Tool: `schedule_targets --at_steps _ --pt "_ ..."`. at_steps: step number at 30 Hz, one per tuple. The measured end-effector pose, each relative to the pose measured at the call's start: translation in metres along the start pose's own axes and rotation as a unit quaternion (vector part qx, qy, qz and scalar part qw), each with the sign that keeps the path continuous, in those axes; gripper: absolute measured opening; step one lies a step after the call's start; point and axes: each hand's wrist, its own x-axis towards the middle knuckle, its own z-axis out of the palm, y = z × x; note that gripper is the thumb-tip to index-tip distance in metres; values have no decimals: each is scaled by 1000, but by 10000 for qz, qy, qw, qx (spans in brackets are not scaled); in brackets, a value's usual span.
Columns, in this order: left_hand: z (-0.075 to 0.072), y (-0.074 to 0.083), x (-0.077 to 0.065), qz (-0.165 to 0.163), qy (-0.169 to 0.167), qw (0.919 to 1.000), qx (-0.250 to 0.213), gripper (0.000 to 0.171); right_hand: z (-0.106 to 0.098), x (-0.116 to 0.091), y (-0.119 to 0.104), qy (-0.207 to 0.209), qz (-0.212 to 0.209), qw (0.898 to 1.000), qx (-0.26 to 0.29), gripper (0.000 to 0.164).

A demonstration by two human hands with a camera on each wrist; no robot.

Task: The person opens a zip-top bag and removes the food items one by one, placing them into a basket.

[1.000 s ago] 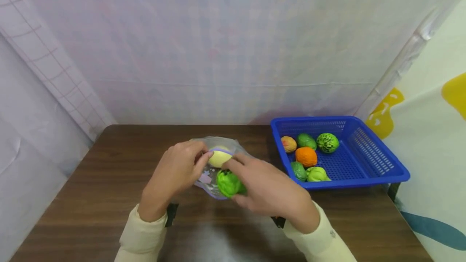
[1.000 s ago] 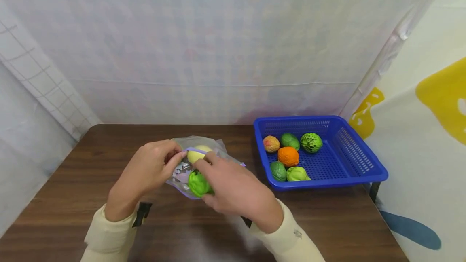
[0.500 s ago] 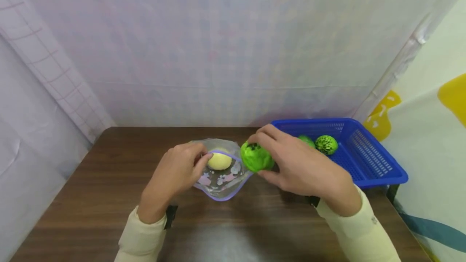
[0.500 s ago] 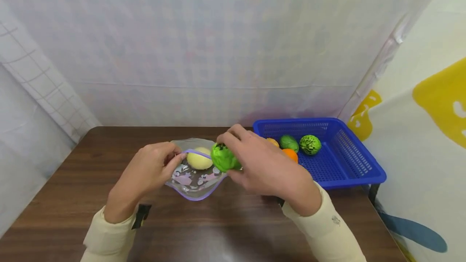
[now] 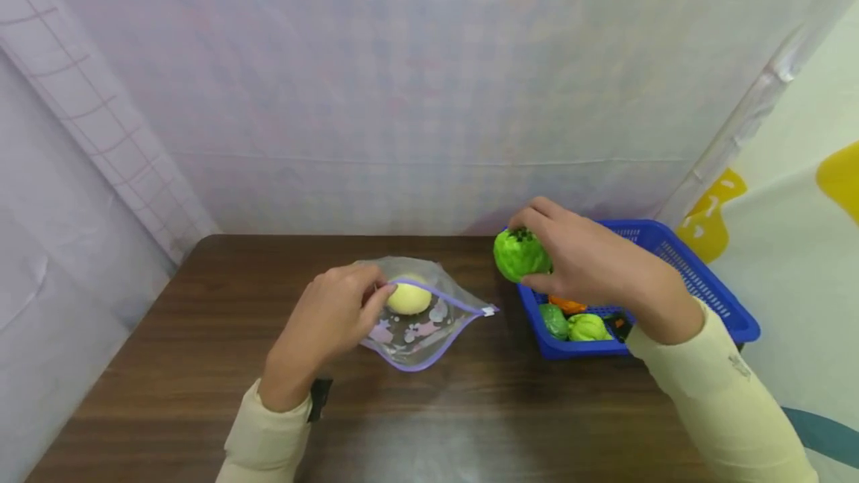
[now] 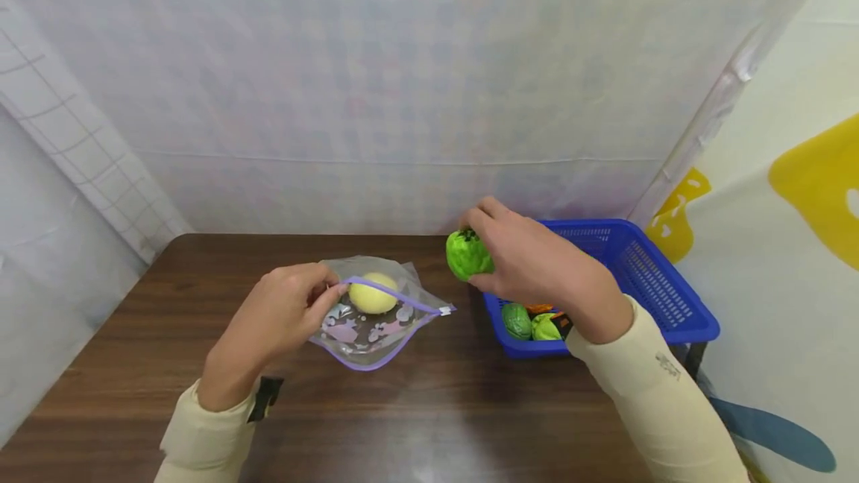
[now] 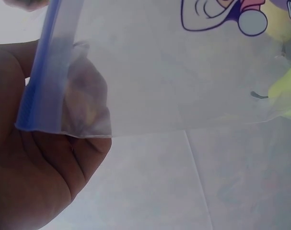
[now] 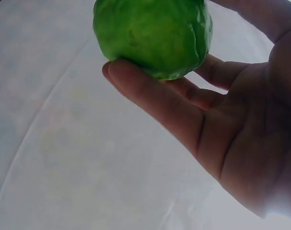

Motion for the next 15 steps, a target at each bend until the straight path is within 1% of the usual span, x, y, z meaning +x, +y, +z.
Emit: schedule_targets --at_steps 3,7,10,15 --pt "0 0 0 26 4 10000 5 13 0 1 12 -172 198 9996 -51 60" --pt "-1 0 0 48 12 10000 18 13 0 1 30 -341 380 9987 -7 57" --pt "-2 1 0 47 30 10000 18 12 0 1 45 -498 509 9975 43 55" --pt "-2 1 1 67 47 10000 -8 14 0 -1 72 -720 747 9946 -29 56"
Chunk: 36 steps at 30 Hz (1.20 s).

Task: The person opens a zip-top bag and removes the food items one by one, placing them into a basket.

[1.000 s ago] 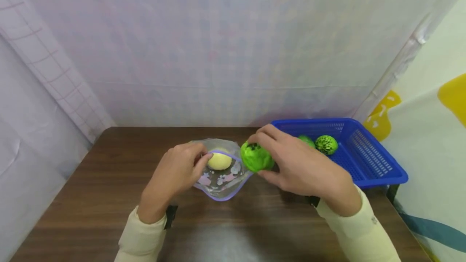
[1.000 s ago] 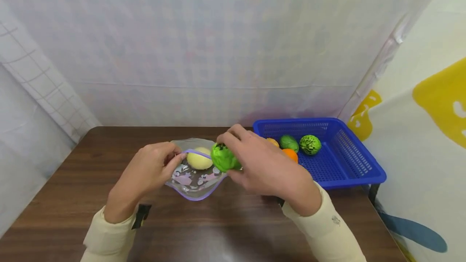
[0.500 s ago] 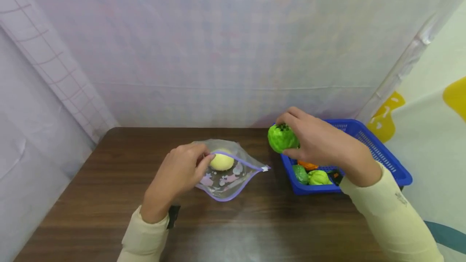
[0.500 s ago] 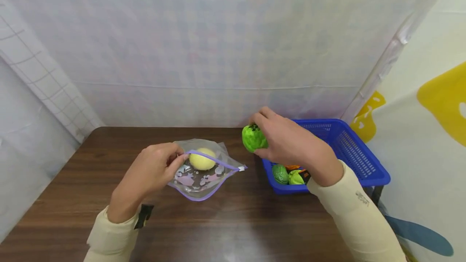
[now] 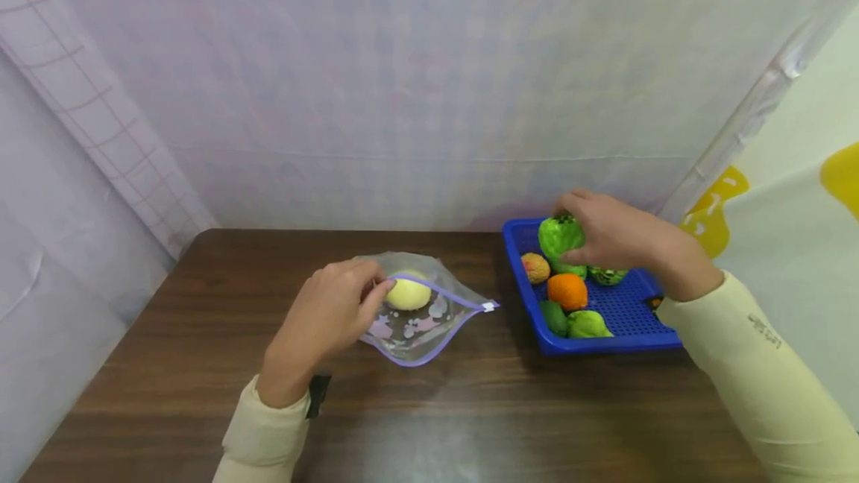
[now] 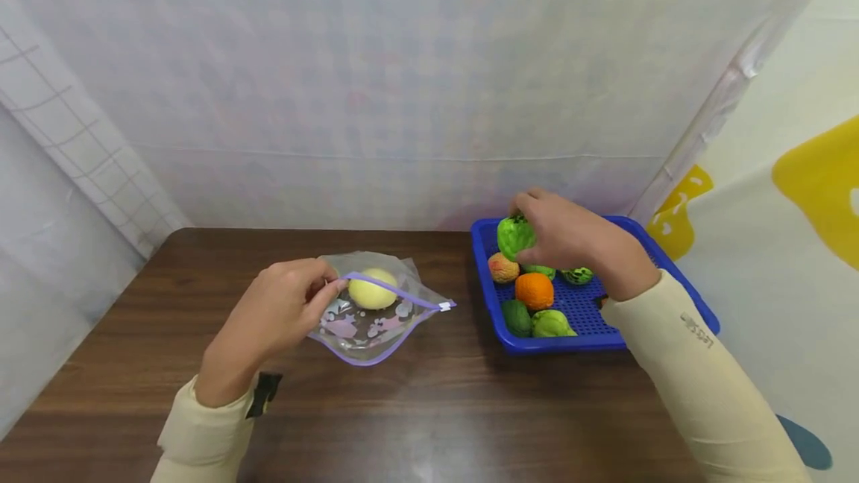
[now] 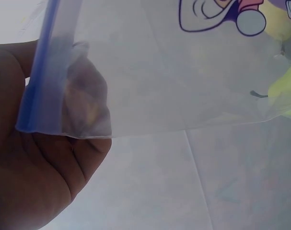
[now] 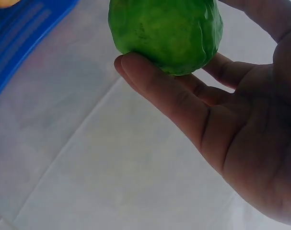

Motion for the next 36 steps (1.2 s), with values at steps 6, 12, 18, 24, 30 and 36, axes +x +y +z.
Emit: schedule_targets --at_steps 6,12,18,24,30,36 --pt "-1 1 0 -6 -25 10000 28 14 16 2 35 -366 252 9986 -299 55" --pt "-2 1 1 -39 -2 10000 21 14 35 1 70 -670 541 9953 -446 57" --pt "-4 1 1 -94 -25 9999 33 13 58 1 91 -1351 774 9875 -244 62" --pt "-3 2 -1 -137 -116 9998 26 14 75 -1 101 -1783 1116 9776 54 66" --pt "-2 3 -3 -131 -113 9999 -4 14 87 -3 110 -1905 1261 9736 -8 70" --pt "-2 2 -3 -132 -93 9999 -8 12 92 -4 116 -2030 1372 9693 198 72"
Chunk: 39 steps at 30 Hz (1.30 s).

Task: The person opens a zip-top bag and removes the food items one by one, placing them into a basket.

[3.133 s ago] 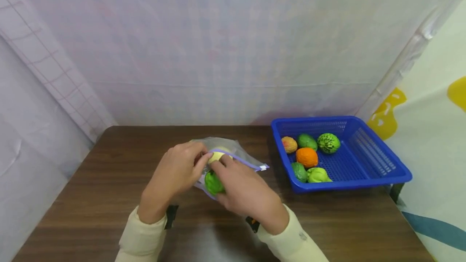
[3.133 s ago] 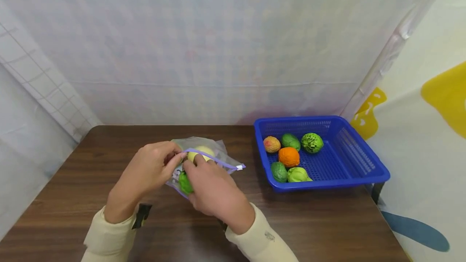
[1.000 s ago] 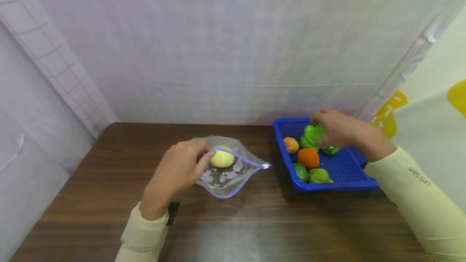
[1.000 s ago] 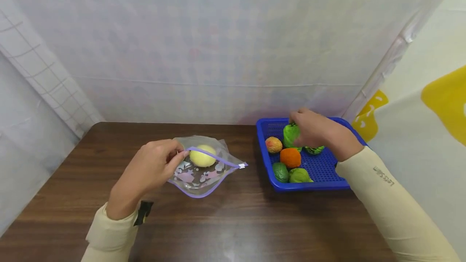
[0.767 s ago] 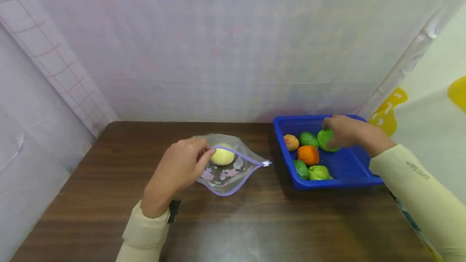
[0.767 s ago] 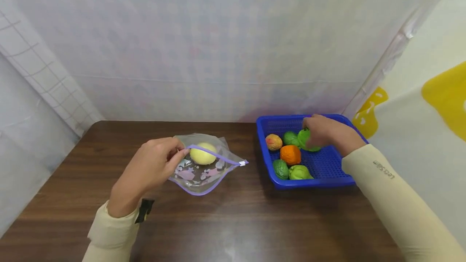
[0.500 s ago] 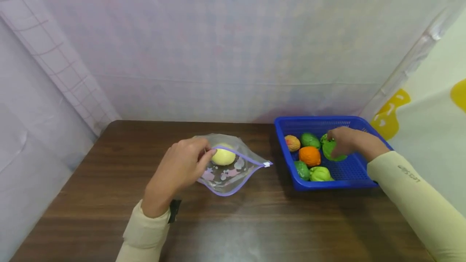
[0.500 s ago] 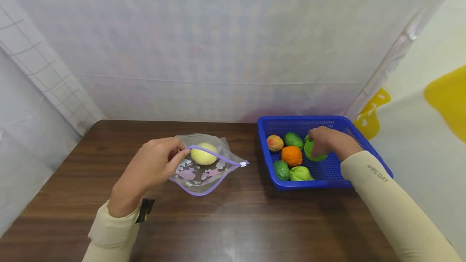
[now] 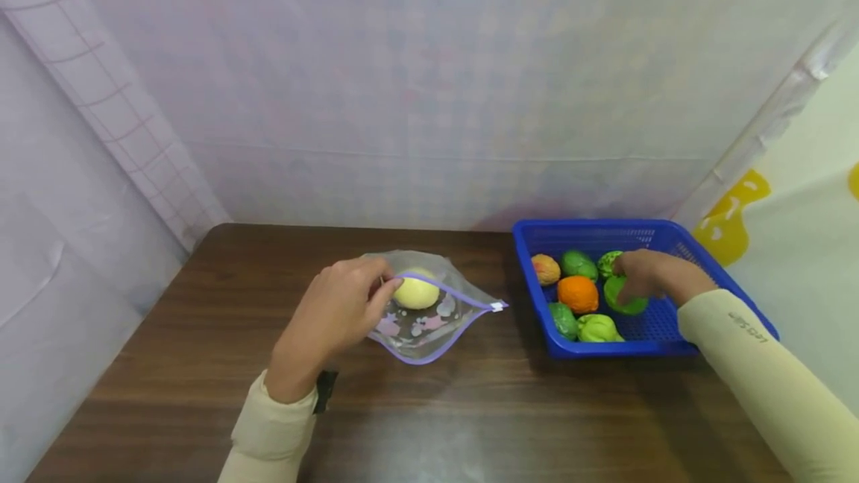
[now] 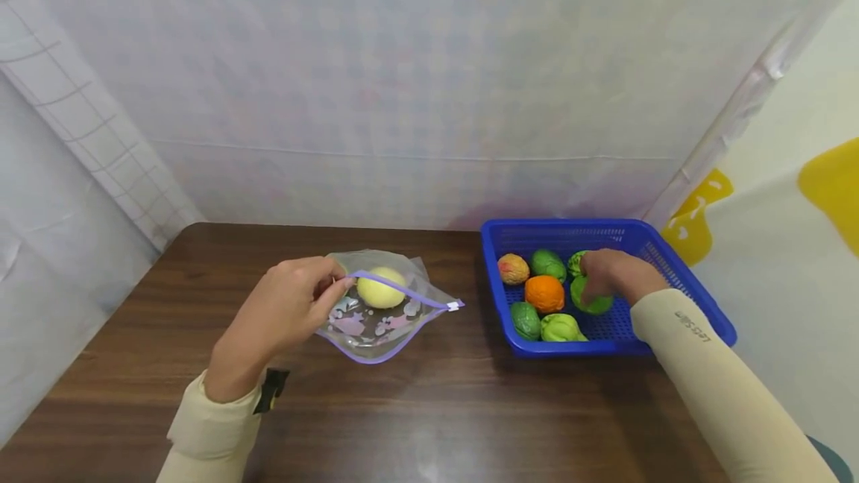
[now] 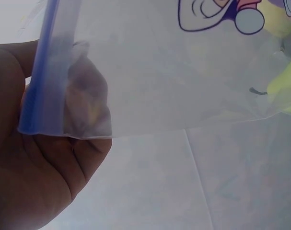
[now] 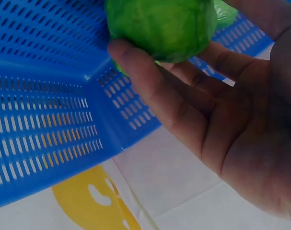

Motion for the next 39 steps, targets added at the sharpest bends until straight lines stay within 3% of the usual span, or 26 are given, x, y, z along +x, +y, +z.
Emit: schedule_targets --at_steps 4,9,11,13,23,29,36,39 --pt "0 0 0 -32 -16 10000 7 12 2 3 -1 -145 -9 9996 239 71" --pt "0 2 2 -75 -79 9999 -31 12 5 4 -2 -151 -82 9997 154 64" --pt "1 2 3 -71 -95 9999 -55 12 6 6 -1 -134 -65 9998 151 53" --pt "2 3 4 -65 -103 9999 -85 12 8 6 0 -191 5 9996 195 55" --pt "3 5 7 -7 -105 9999 -134 12 10 8 0 -433 281 9976 463 31" --pt "4 5 6 34 -63 9999 -119 11 9 7 1 -439 226 9980 395 58" --pt "2 3 6 10 -43 10000 -81 12 0 7 0 -370 118 9987 337 55" --pt "2 3 7 5 -11 10000 -69 12 -3 6 -1 -376 95 9989 281 63"
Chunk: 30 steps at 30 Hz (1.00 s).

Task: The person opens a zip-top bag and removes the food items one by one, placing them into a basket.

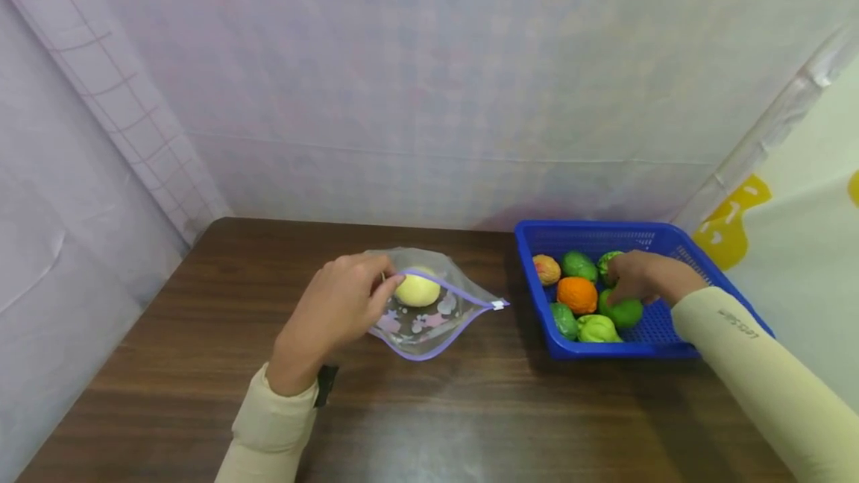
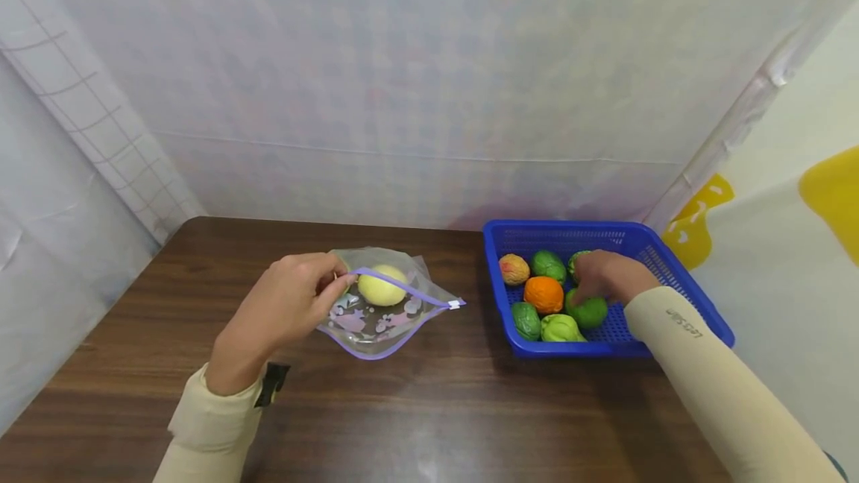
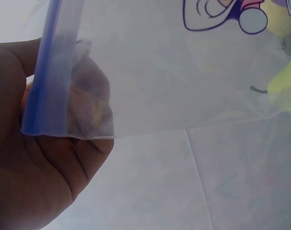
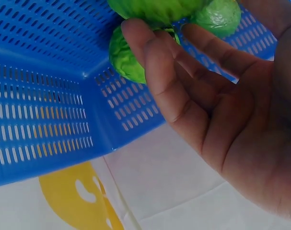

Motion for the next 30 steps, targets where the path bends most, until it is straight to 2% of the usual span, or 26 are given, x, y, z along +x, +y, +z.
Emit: schedule_targets --at_steps 5,7,12,16,20,23,28,30 --pt "0 0 0 -23 5 10000 12 12 -10 -5 -6 76 -15 9998 -166 68" --pt "0 1 0 -26 2 10000 16 12 -17 -9 -12 219 -105 9989 -402 69" --pt "0 2 1 6 29 10000 -9 11 -31 -29 -41 905 -426 9879 -1182 64" --pt "1 2 2 40 76 10000 -12 11 -40 -63 -81 1554 -764 9763 -1300 57" --pt "0 2 1 48 135 9999 19 11 -48 -108 -130 2222 -1282 9597 -1149 53" --pt "-1 2 0 42 153 9999 35 11 -46 -137 -164 2769 -1692 9392 -1126 51" --pt "-2 2 -1 59 163 9998 38 11 -30 -164 -200 3454 -2245 9072 -851 49" --pt "-2 2 -1 75 143 9999 15 12 -20 -168 -208 3588 -2401 8998 -624 50"
